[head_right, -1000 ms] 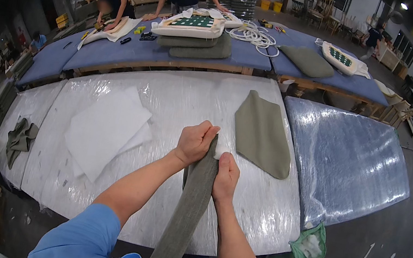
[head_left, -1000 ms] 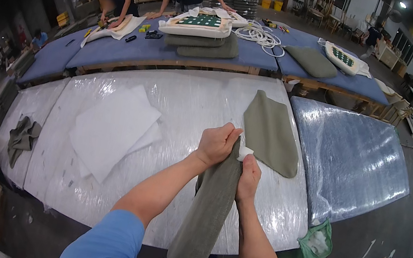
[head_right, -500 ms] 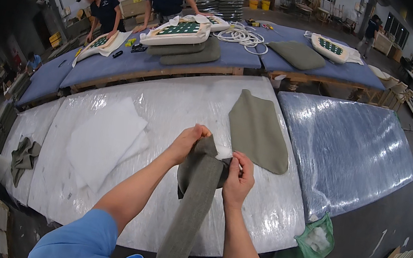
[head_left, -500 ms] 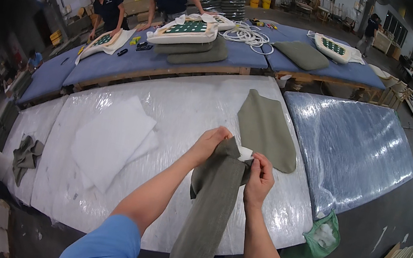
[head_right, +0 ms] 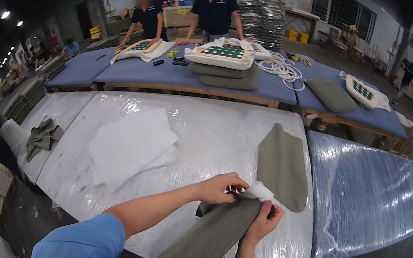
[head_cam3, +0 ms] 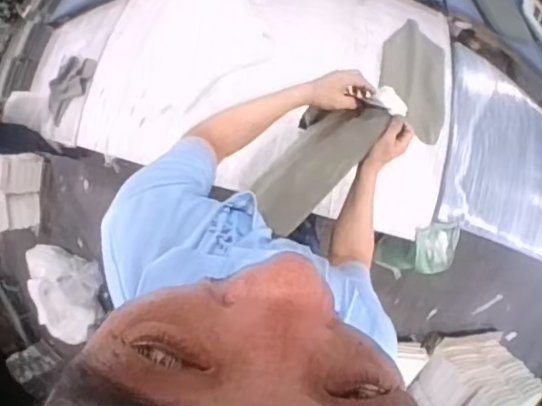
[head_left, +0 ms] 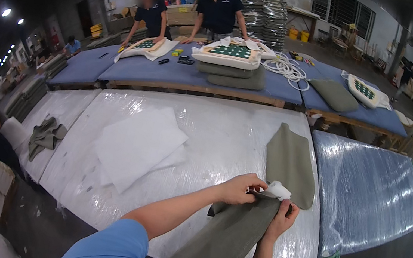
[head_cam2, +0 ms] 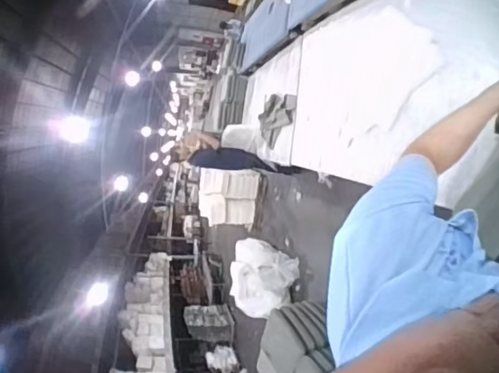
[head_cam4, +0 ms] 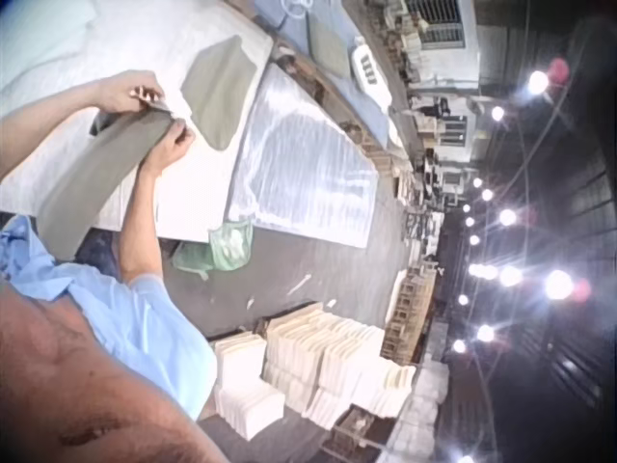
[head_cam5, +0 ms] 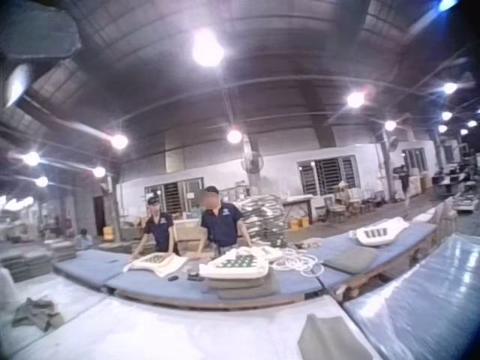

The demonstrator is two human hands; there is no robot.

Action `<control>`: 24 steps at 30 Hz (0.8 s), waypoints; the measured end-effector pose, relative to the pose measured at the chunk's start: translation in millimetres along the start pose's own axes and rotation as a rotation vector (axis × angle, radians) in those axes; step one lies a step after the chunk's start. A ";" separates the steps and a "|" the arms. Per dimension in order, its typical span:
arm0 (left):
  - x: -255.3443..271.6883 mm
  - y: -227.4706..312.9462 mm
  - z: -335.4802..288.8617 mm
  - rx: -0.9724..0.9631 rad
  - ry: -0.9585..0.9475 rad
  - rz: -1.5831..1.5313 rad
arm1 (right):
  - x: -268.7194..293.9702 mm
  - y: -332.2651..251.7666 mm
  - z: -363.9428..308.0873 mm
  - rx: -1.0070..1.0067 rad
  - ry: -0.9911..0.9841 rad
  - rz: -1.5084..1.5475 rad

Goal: The person folds a green fabric cushion cover around a white foam insert on a workbench. They repeatedly adjust the edges and corners to fit the cover snugly, then place the finished cushion on a stack.

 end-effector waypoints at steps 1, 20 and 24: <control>0.0 3.8 -1.6 -0.036 0.047 0.014 | -4.1 -1.1 -0.1 -0.011 -0.038 0.006; 1.0 -13.4 -9.7 0.258 -0.007 -0.167 | -46.2 -19.7 35.2 -0.108 -0.119 0.138; -6.3 -19.4 -0.4 0.136 0.218 -0.257 | -57.7 -28.4 50.2 -0.051 -0.167 0.015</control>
Point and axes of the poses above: each hand's wrist, its own z-axis towards the middle knuckle, its own x-axis out of the back of the hand, y = z × x, the point moved 4 cm from there along z, towards the middle knuckle, and after that the axes turned 15 degrees about -y, right-handed, at the moved point
